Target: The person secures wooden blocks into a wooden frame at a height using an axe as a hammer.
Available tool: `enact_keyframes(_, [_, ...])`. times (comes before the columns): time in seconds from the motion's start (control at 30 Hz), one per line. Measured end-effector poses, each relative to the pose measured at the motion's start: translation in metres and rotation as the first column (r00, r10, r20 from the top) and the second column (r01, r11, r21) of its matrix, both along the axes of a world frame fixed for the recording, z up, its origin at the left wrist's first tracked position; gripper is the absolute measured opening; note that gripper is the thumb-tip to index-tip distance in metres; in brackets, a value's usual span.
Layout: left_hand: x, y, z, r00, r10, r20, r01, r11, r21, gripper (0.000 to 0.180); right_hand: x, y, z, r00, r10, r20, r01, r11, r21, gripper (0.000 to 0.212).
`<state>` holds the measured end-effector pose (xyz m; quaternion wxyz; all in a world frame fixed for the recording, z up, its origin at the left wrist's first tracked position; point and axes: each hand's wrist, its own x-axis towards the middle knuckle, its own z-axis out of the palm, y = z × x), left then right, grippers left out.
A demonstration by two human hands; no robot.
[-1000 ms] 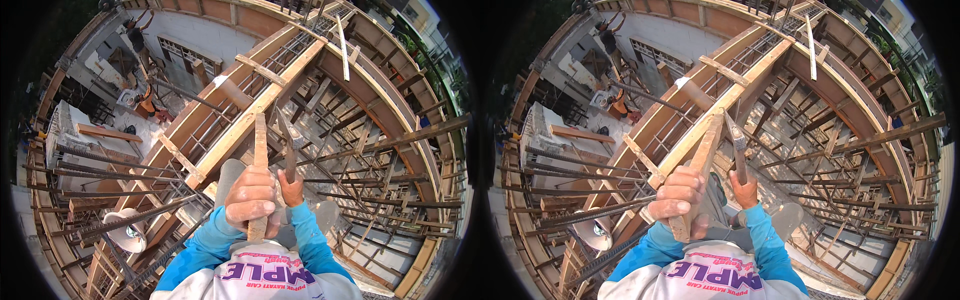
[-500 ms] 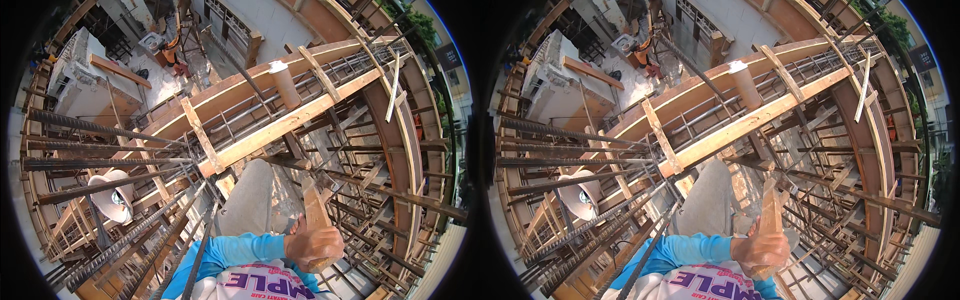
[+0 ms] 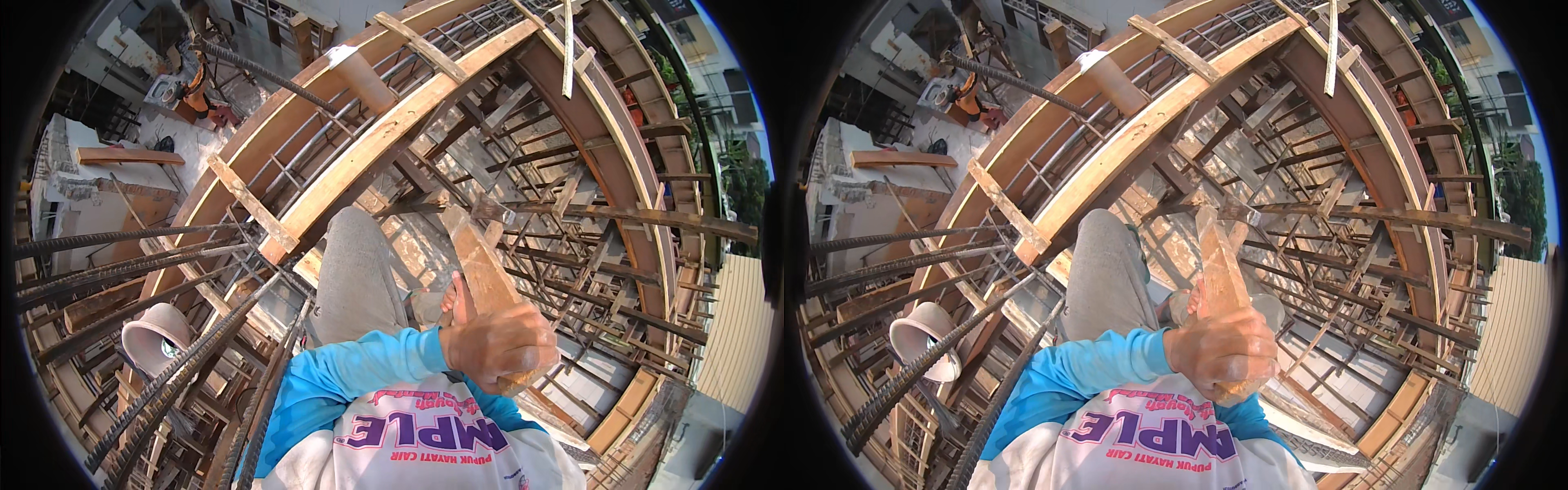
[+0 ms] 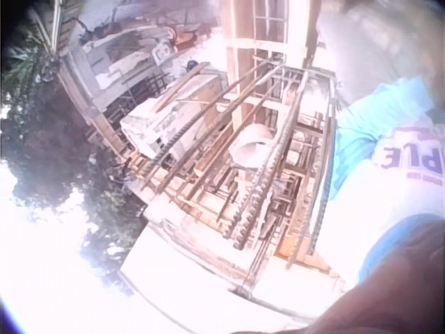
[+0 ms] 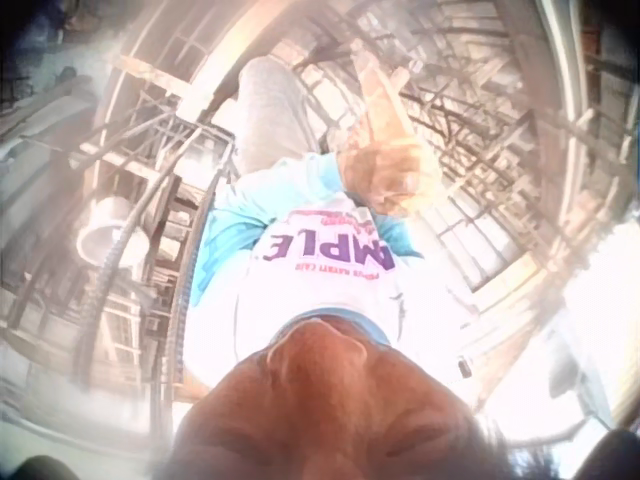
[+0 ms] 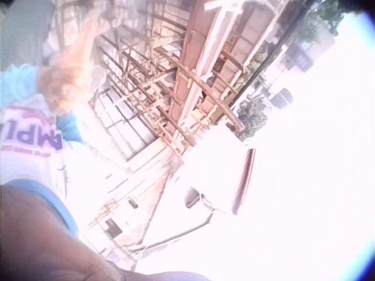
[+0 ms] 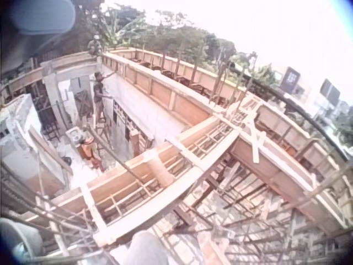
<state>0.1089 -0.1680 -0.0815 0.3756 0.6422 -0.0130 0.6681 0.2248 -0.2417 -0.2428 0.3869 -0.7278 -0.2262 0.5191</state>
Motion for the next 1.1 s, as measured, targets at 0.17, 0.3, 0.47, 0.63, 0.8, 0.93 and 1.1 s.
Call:
enact_keyframes(0.17, [0.003, 0.007, 0.012, 1.0, -0.014, -0.021, 0.013, 1.0, -0.019, 0.042, -0.002, 0.0, 0.006, 0.999, -0.007, -0.04, 0.008, 0.999, 0.032, 0.029])
enact_keyframes(0.3, [0.01, 0.002, 0.017, 0.999, 0.027, -0.042, -0.027, 1.0, 0.005, 0.044, -0.006, 0.006, 0.006, 0.998, 0.008, -0.064, -0.005, 0.998, 0.055, 0.029])
enact_keyframes(0.47, [0.009, 0.006, 0.011, 0.996, -0.031, -0.079, 0.033, 0.999, 0.023, 0.054, -0.008, 0.006, 0.012, 0.997, 0.0, -0.081, 0.007, 0.997, 0.082, 0.028])
enact_keyframes(0.63, [0.001, 0.02, 0.008, 0.987, 0.095, -0.133, -0.093, 0.995, 0.02, 0.055, -0.009, 0.018, 0.023, 0.996, -0.01, -0.087, 0.021, 0.992, 0.125, 0.028])
enact_keyframes(0.8, [0.005, 0.029, 0.012, 0.986, 0.134, -0.095, -0.135, 0.991, -0.003, 0.052, -0.009, 0.028, 0.042, 0.996, -0.033, -0.08, 0.047, 0.982, 0.185, 0.028])
enact_keyframes(0.93, [-0.009, 0.04, 0.019, 0.969, 0.21, -0.127, -0.217, 0.975, -0.049, 0.051, -0.005, 0.038, 0.061, 0.996, -0.037, -0.085, 0.059, 0.963, 0.264, 0.027])
enact_keyframes(1.1, [-0.034, 0.054, 0.01, 0.926, 0.349, -0.141, -0.371, 0.911, -0.183, 0.043, 0.014, 0.032, 0.078, 0.999, -0.035, -0.031, 0.046, 0.88, 0.473, 0.026])
